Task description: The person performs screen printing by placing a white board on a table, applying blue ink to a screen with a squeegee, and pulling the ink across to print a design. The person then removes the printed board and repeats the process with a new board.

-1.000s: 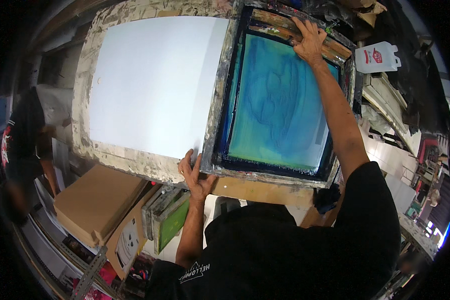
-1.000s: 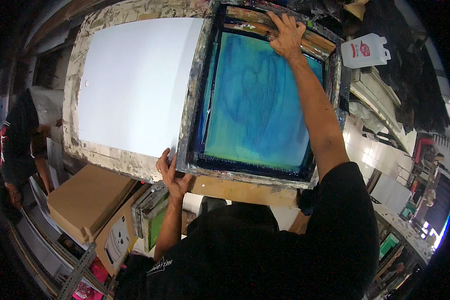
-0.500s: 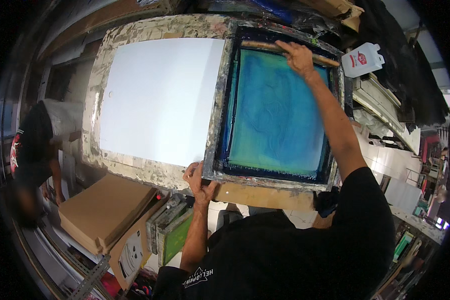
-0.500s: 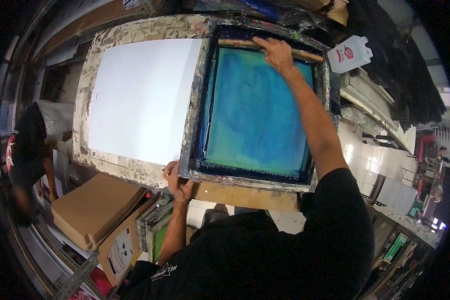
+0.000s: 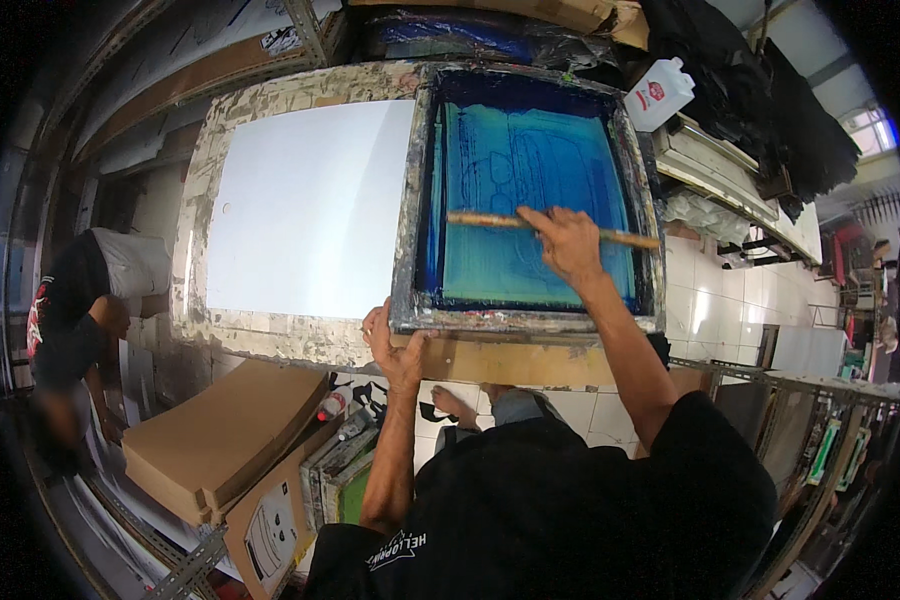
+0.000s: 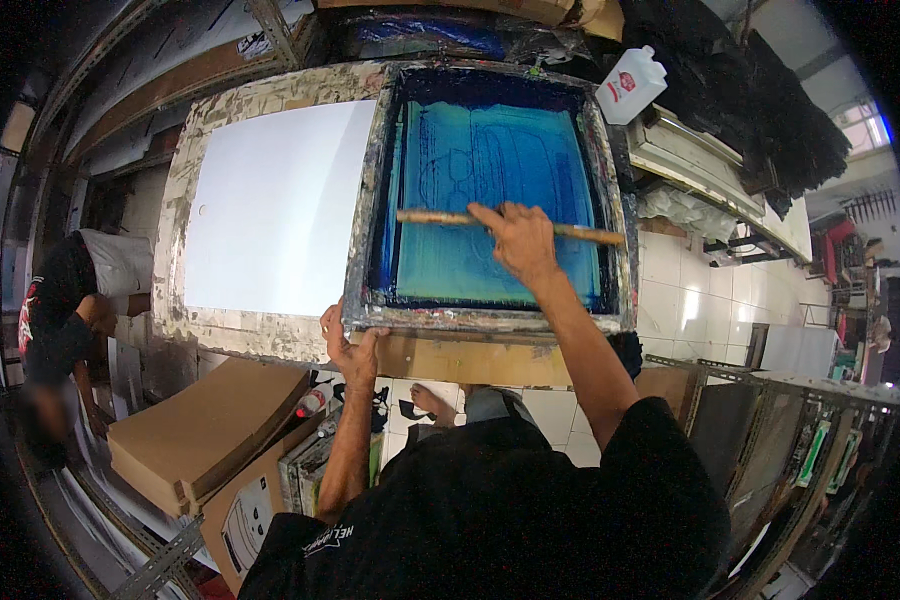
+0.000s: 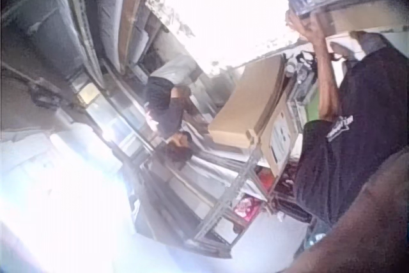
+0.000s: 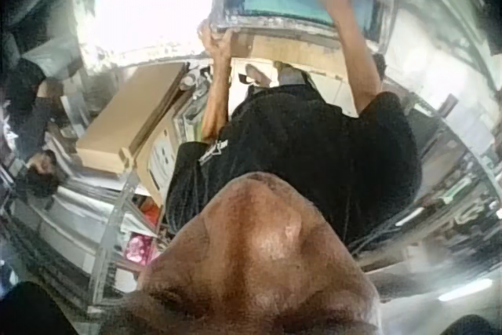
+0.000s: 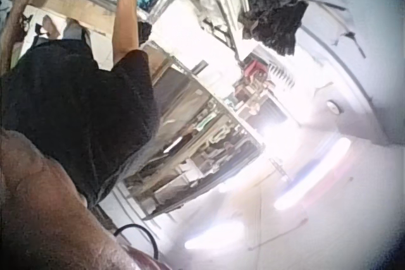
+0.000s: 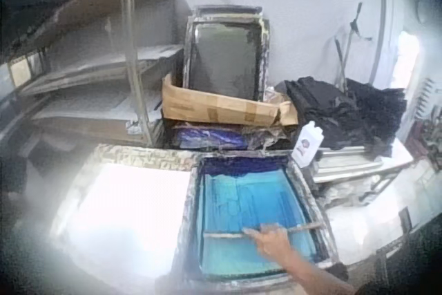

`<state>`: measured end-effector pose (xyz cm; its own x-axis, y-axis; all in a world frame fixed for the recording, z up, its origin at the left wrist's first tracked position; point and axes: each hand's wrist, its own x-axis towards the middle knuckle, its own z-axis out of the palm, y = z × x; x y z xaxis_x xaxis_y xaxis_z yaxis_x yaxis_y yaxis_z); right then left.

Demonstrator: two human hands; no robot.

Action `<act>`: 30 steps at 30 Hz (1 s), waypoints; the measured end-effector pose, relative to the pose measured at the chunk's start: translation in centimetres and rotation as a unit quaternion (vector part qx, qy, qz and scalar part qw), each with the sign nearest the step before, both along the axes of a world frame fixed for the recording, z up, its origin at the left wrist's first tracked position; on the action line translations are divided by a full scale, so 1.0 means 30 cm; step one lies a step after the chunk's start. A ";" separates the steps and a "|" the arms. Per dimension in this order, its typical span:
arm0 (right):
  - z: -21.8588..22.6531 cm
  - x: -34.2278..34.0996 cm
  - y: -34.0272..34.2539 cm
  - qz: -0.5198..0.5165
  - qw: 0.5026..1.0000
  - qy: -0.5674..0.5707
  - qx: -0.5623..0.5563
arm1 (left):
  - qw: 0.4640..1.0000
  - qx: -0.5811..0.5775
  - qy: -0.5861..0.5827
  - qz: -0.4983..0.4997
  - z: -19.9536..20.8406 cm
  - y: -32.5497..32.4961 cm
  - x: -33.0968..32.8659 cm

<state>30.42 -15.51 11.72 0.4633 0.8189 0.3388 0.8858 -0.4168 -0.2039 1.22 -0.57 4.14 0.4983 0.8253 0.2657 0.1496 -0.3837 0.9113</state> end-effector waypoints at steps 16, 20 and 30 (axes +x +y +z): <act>0.755 0.067 0.016 0.047 0.981 -0.146 0.116 | 0.979 0.005 -0.187 -0.082 0.615 0.174 0.162; 0.923 0.143 0.114 0.024 0.984 -0.144 0.107 | 0.993 0.048 -0.107 0.023 0.457 0.166 -0.101; 1.105 0.286 0.198 -0.006 0.996 0.020 0.084 | 0.930 -0.078 0.063 0.352 -0.120 -0.034 -1.072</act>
